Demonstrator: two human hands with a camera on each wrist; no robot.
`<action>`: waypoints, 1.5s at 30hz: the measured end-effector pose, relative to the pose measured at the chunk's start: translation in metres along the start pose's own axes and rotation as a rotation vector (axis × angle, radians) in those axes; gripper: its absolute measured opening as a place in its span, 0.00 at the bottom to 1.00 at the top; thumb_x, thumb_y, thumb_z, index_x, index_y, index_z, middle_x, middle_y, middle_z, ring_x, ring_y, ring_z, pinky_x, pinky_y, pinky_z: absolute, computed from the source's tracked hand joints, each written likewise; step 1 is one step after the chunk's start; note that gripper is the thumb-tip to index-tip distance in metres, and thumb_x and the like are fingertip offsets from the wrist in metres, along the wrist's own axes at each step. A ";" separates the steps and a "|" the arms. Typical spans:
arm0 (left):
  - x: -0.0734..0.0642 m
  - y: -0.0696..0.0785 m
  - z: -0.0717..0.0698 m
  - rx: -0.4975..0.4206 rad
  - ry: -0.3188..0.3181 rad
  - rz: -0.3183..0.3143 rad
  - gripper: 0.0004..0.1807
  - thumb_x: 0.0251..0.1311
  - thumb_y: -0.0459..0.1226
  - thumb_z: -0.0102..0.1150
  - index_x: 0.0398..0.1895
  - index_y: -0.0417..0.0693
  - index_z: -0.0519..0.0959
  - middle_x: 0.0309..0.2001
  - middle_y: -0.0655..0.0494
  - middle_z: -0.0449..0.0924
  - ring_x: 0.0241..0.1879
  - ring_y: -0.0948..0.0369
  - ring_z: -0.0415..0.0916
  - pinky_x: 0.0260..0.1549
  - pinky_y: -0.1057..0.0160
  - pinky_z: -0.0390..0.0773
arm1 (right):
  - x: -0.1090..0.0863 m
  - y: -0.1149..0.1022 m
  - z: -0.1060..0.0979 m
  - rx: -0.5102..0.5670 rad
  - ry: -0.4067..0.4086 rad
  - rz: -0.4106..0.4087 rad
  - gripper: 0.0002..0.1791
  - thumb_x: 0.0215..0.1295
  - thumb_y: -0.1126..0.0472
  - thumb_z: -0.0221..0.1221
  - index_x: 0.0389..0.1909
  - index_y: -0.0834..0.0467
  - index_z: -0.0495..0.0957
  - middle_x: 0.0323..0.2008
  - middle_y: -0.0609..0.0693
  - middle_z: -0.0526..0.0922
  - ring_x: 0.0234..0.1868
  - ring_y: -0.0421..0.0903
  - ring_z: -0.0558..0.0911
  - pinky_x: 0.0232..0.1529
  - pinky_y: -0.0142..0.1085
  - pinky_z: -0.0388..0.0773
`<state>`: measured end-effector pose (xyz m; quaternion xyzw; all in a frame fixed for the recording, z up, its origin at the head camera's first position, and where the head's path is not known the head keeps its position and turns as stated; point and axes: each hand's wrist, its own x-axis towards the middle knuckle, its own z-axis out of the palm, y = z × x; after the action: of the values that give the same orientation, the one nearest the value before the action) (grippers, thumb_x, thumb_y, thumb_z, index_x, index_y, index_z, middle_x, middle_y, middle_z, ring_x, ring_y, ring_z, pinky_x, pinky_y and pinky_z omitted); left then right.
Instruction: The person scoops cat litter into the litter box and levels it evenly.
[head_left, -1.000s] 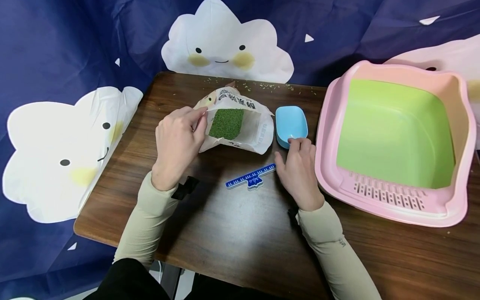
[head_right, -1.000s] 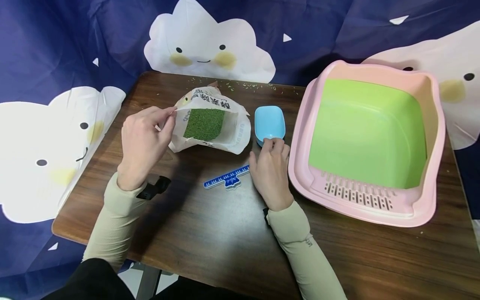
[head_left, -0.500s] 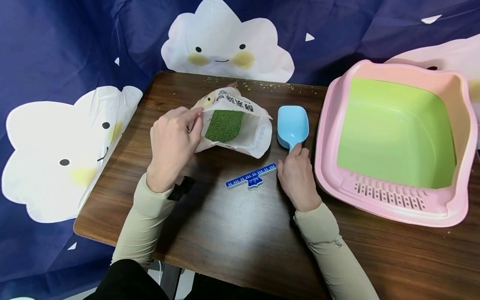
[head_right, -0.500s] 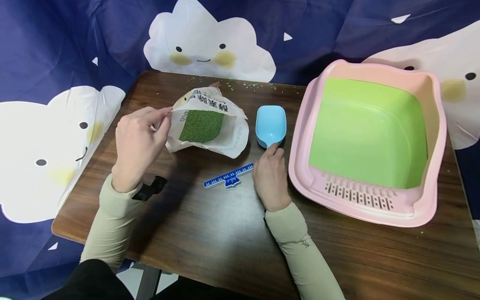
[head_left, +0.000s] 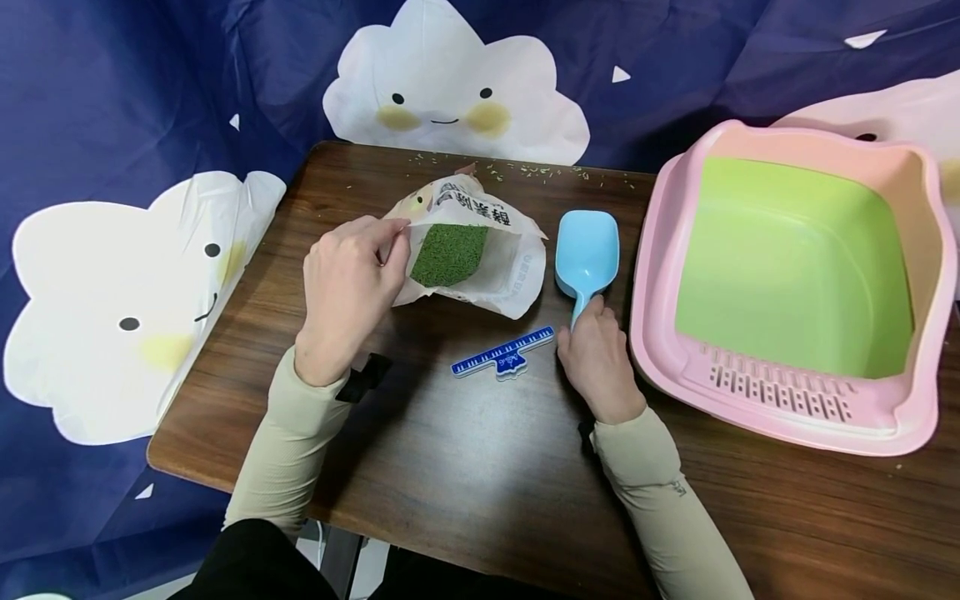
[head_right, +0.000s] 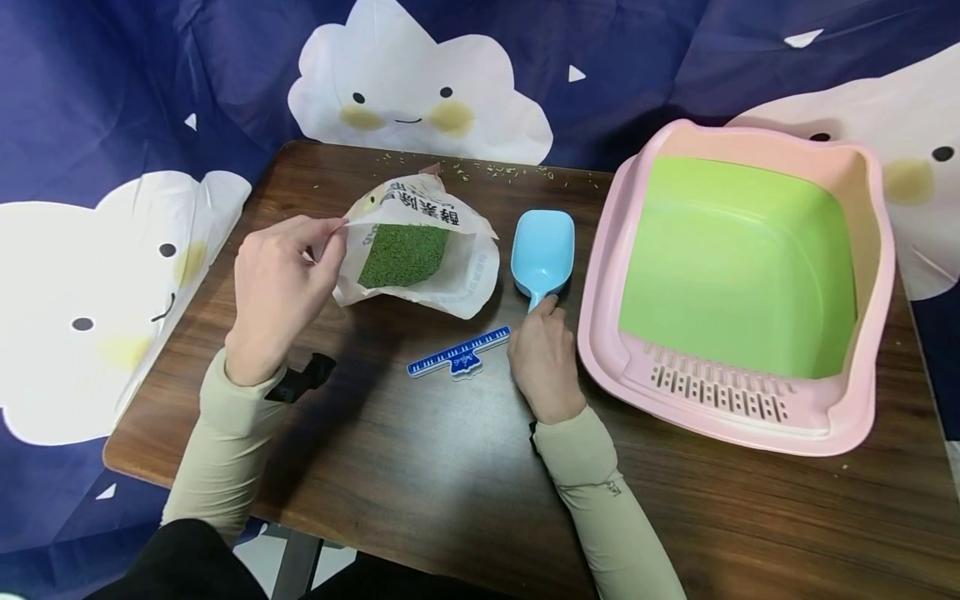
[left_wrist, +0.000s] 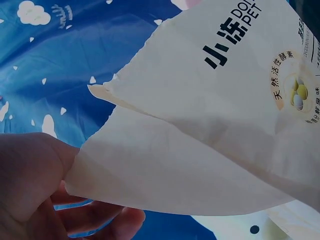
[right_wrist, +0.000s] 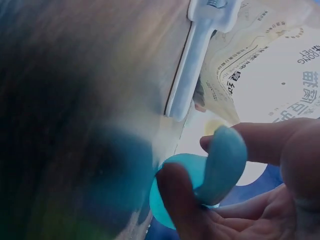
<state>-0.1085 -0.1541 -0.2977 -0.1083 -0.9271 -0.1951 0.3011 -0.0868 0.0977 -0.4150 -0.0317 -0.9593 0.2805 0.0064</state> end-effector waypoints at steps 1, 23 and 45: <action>0.000 0.000 0.000 -0.005 -0.003 -0.006 0.10 0.59 0.37 0.54 0.28 0.48 0.86 0.18 0.56 0.75 0.16 0.54 0.69 0.14 0.54 0.65 | 0.000 0.001 0.000 0.015 -0.007 -0.011 0.21 0.63 0.63 0.55 0.48 0.77 0.63 0.31 0.67 0.73 0.30 0.66 0.79 0.29 0.56 0.77; -0.004 -0.003 0.003 -0.126 -0.046 -0.045 0.10 0.60 0.42 0.58 0.29 0.50 0.86 0.14 0.57 0.68 0.14 0.60 0.63 0.15 0.60 0.60 | 0.011 0.005 -0.009 0.494 -0.078 0.046 0.33 0.69 0.61 0.51 0.70 0.69 0.53 0.41 0.61 0.77 0.24 0.53 0.82 0.24 0.35 0.79; -0.005 0.009 0.009 -0.204 -0.002 0.091 0.15 0.60 0.35 0.58 0.15 0.43 0.80 0.15 0.54 0.69 0.15 0.61 0.61 0.18 0.64 0.60 | -0.002 -0.012 -0.047 0.641 0.193 0.041 0.29 0.64 0.65 0.58 0.65 0.65 0.66 0.50 0.61 0.78 0.40 0.45 0.78 0.43 0.30 0.73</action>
<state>-0.1062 -0.1420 -0.3048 -0.1805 -0.8969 -0.2743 0.2961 -0.0838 0.1125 -0.3692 -0.0735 -0.8163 0.5640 0.1012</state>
